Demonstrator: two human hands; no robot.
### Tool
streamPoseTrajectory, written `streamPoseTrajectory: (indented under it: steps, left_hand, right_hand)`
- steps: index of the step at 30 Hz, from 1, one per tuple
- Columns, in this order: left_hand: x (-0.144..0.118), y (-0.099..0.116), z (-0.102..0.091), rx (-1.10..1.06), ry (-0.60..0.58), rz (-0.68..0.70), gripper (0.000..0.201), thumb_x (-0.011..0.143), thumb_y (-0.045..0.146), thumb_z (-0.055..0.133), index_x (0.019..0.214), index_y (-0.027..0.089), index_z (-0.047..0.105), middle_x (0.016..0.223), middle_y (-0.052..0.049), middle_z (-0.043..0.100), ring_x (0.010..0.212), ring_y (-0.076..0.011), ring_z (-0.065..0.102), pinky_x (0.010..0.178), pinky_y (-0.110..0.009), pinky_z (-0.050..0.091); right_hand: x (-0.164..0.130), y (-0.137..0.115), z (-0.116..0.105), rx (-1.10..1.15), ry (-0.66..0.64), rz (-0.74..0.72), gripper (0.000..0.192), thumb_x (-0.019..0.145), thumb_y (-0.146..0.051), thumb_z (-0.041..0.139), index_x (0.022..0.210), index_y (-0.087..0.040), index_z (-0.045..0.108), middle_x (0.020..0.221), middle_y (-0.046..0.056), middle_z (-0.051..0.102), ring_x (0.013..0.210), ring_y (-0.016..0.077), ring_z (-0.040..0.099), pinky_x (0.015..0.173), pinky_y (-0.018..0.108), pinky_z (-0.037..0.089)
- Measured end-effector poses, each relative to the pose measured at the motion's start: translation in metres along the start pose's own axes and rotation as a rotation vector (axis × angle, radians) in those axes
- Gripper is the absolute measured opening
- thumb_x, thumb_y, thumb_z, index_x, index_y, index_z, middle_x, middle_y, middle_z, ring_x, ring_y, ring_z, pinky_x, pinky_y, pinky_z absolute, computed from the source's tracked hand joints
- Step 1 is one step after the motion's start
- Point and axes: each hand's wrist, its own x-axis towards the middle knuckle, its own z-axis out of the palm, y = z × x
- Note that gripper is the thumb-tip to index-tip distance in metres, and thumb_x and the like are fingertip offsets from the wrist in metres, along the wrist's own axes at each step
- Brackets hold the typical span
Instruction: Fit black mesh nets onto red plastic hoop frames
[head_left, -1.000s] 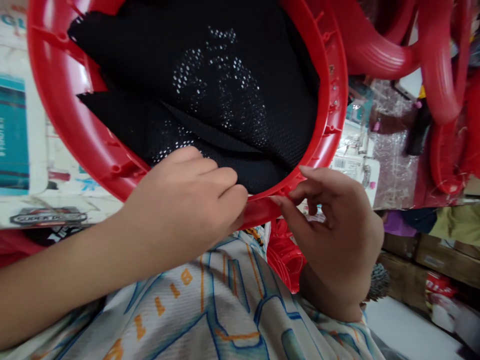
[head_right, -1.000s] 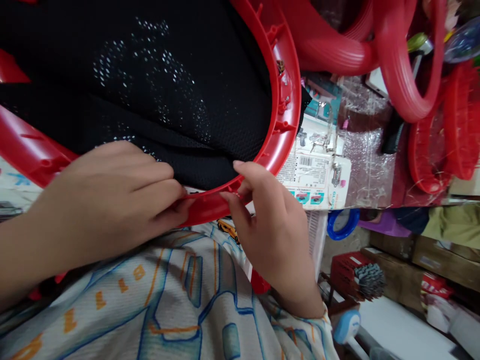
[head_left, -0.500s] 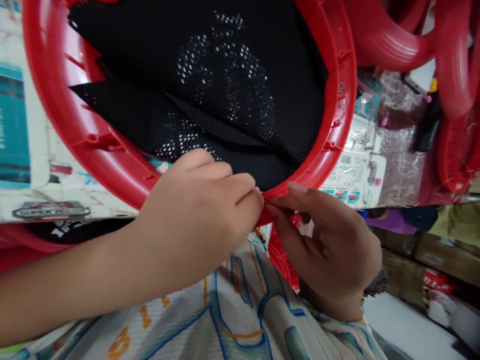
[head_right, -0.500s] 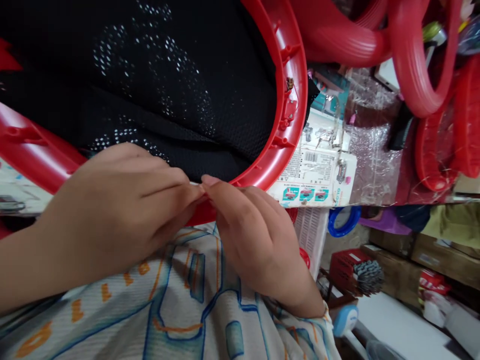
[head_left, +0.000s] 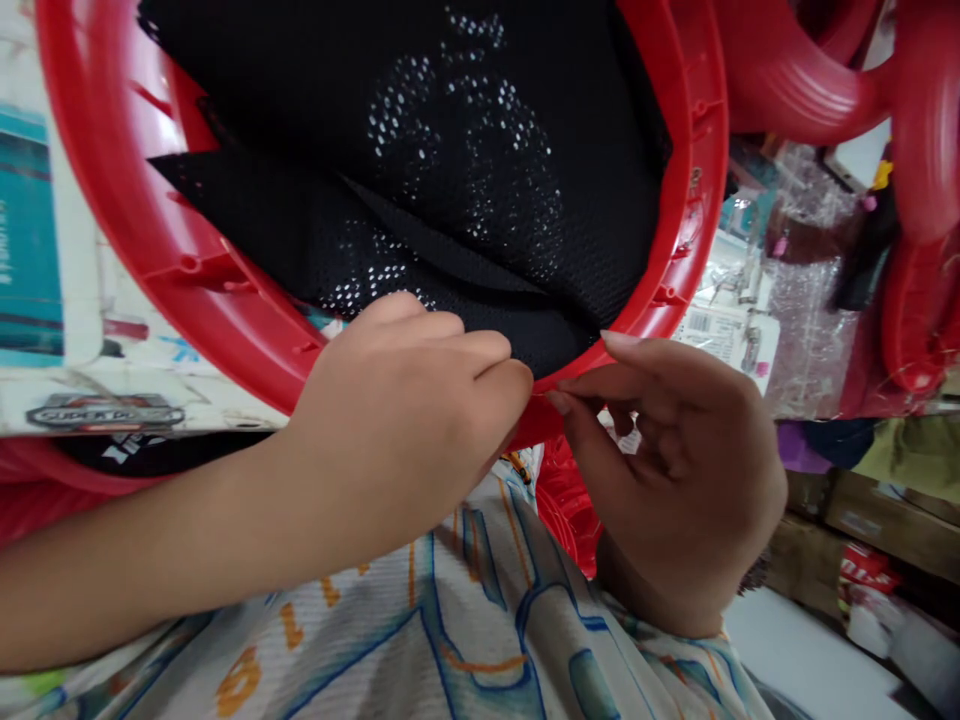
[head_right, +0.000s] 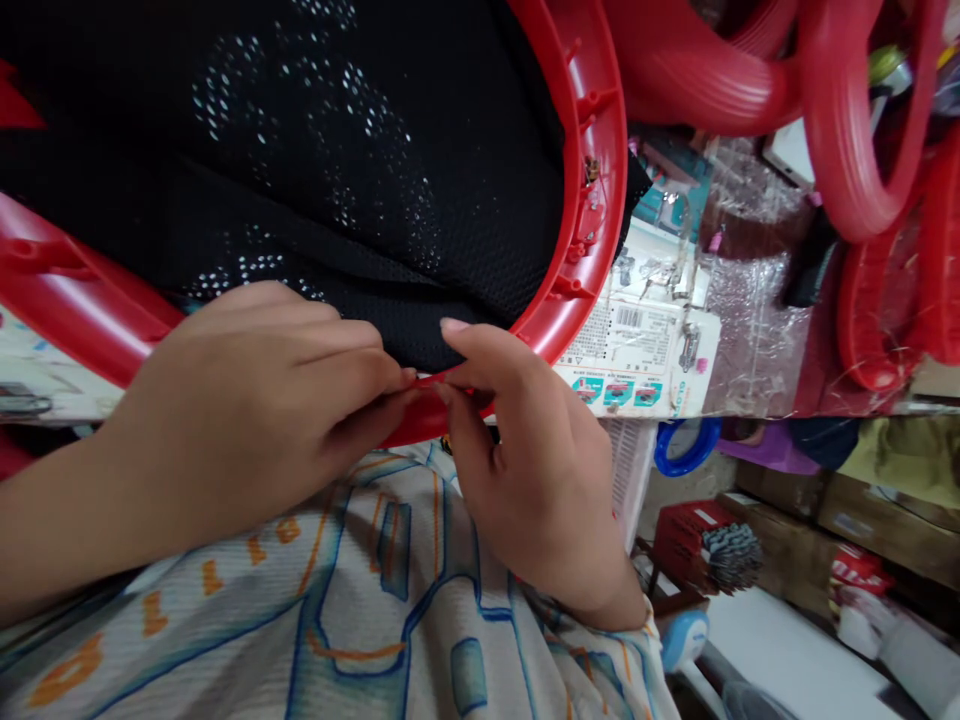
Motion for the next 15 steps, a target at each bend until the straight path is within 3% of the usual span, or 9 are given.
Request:
streamPoseTrajectory:
  steps: [8,15]
  left_hand:
    - [0.002,0.0,0.002,0.046,-0.018,-0.022,0.025,0.087,0.015,0.056,0.063,0.02,0.051,0.059,-0.001,0.055,0.057,-0.0247,0.059,0.06,-0.036,0.032]
    - [0.002,-0.003,-0.001,0.088,-0.028,0.027,0.029,0.089,0.012,0.052,0.061,0.021,0.049,0.058,0.0,0.052,0.056,-0.0217,0.055,0.06,-0.035,0.032]
  right_hand:
    - [-0.005,-0.004,0.004,-0.133,0.07,0.11,0.058,0.082,-0.013,0.074,0.132,-0.035,0.054,0.089,-0.004,0.071,0.072,0.0154,0.069,0.073,0.032,0.06]
    - [-0.013,-0.005,-0.005,-0.127,0.04,0.149,0.056,0.084,-0.011,0.072,0.132,-0.034,0.055,0.096,-0.003,0.073,0.082,0.0154,0.07,0.083,0.034,0.06]
